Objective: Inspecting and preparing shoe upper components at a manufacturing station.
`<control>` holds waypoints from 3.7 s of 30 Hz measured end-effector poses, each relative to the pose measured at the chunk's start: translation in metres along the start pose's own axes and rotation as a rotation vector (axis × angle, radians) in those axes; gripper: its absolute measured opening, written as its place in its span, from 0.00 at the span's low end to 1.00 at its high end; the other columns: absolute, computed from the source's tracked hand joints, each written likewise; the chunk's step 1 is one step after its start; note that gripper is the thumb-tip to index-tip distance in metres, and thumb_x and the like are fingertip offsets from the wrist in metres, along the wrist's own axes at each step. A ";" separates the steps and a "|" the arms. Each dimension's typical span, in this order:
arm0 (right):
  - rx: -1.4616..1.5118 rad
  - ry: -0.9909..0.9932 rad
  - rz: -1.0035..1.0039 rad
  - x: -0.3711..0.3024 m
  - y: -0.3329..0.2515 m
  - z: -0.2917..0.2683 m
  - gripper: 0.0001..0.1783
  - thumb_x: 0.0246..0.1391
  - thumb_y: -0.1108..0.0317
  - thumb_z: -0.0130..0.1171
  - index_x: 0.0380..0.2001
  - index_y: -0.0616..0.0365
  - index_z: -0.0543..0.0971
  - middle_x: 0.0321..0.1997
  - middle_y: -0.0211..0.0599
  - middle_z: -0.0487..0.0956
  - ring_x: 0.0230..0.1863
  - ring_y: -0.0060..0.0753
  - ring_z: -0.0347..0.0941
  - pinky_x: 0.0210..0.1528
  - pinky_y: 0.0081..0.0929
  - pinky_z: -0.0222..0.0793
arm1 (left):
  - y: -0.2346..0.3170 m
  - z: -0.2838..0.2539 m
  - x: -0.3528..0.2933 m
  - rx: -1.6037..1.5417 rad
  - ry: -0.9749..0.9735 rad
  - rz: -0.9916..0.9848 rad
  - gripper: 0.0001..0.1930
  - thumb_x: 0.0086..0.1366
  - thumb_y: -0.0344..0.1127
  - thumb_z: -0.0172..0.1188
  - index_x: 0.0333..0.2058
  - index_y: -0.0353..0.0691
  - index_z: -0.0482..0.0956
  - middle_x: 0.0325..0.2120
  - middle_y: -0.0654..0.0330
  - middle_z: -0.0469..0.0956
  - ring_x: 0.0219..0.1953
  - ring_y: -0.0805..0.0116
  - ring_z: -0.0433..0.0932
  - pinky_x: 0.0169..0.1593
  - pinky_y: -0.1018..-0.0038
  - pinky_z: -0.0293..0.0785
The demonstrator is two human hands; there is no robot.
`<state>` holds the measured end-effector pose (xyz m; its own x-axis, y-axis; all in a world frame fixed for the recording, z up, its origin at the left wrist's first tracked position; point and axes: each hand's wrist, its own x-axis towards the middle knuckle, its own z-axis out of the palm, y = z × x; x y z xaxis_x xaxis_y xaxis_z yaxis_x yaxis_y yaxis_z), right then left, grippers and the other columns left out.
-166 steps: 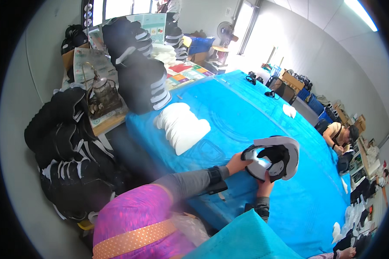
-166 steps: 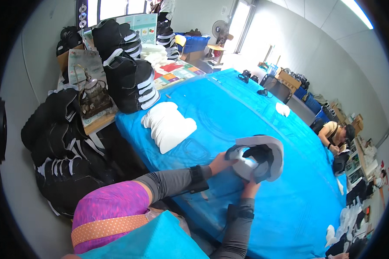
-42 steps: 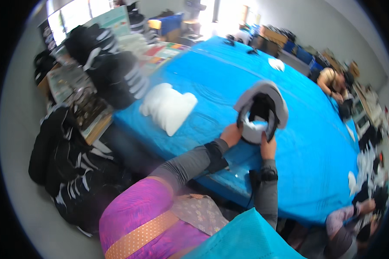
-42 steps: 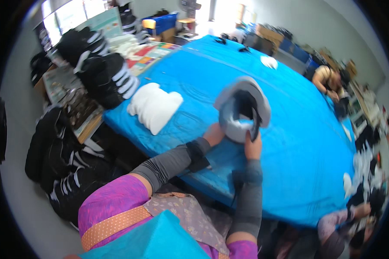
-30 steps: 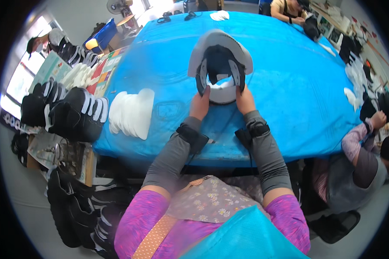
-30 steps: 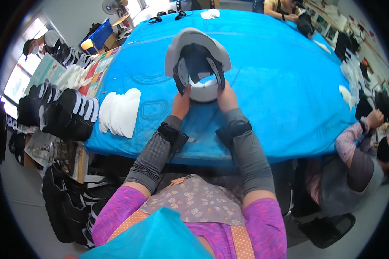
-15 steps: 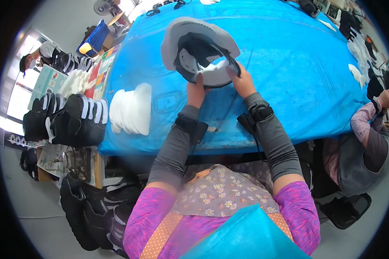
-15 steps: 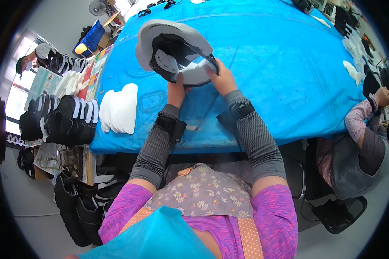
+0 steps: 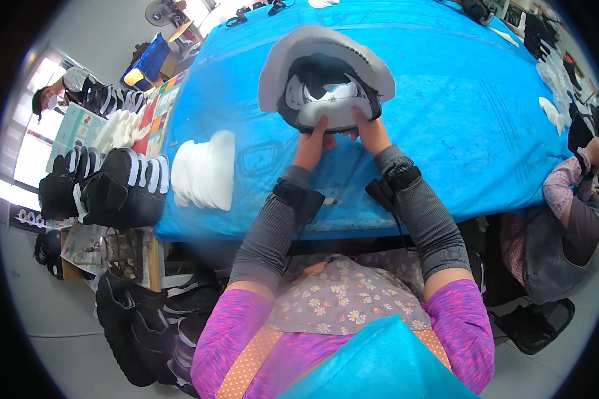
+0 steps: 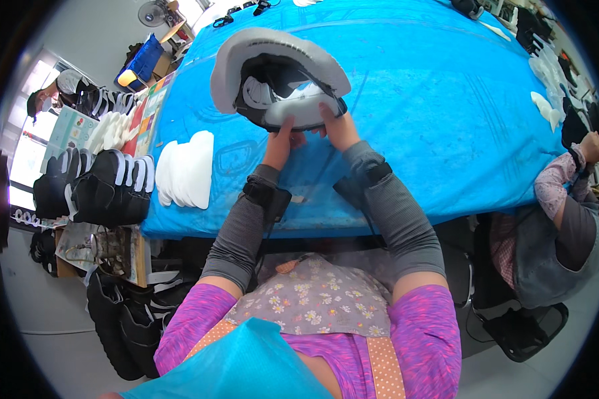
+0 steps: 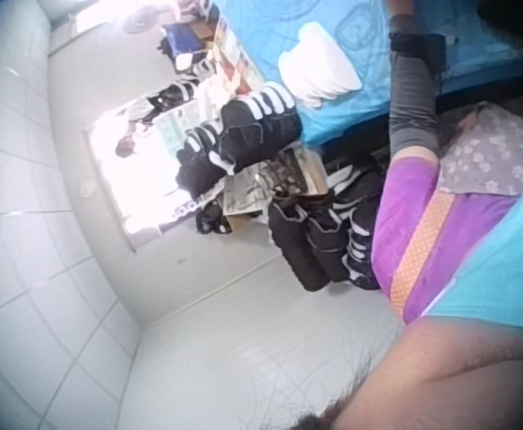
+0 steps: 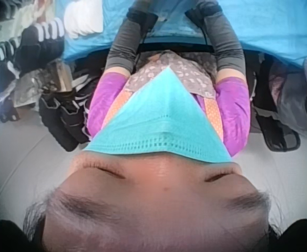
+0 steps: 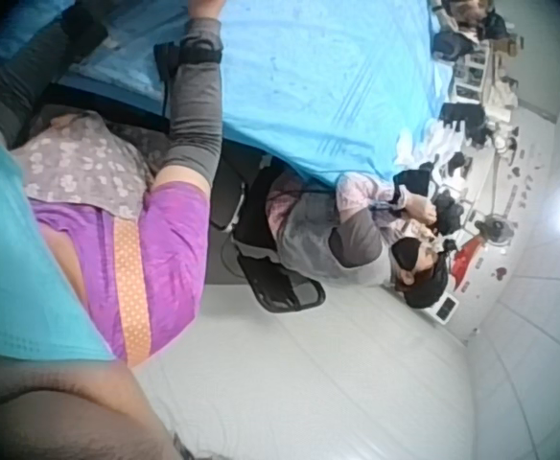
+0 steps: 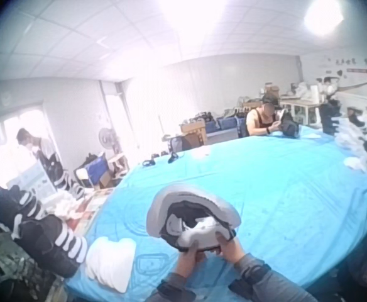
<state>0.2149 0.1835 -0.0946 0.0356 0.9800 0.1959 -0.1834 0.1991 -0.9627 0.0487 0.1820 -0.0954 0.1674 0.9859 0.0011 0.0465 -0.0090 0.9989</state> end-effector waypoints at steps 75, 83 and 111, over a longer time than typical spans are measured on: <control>-0.646 -0.066 -0.010 0.005 0.006 -0.016 0.17 0.61 0.58 0.47 0.39 0.63 0.74 0.31 0.54 0.78 0.30 0.53 0.76 0.33 0.43 0.71 | -0.015 -0.013 0.010 0.470 0.328 0.325 0.22 0.64 0.49 0.53 0.35 0.30 0.77 0.27 0.45 0.79 0.30 0.51 0.79 0.32 0.61 0.73; -0.843 -0.026 -0.102 0.006 0.022 -0.015 0.19 0.59 0.58 0.47 0.46 0.63 0.68 0.30 0.58 0.77 0.35 0.64 0.73 0.37 0.52 0.69 | -0.013 -0.010 0.009 0.858 0.364 0.254 0.27 0.64 0.54 0.47 0.25 0.32 0.79 0.23 0.40 0.77 0.31 0.37 0.76 0.36 0.51 0.71; -0.407 -0.057 0.123 0.005 0.008 -0.014 0.21 0.57 0.67 0.46 0.53 0.62 0.66 0.31 0.45 0.78 0.19 0.32 0.75 0.27 0.31 0.72 | -0.015 -0.022 0.017 0.156 0.084 0.047 0.15 0.66 0.39 0.49 0.33 0.30 0.75 0.18 0.57 0.77 0.17 0.72 0.74 0.21 0.78 0.66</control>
<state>0.2272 0.1904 -0.1038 -0.0192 0.9970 0.0745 0.2198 0.0769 -0.9725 0.0292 0.2025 -0.1088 0.0904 0.9942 0.0581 0.1934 -0.0748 0.9783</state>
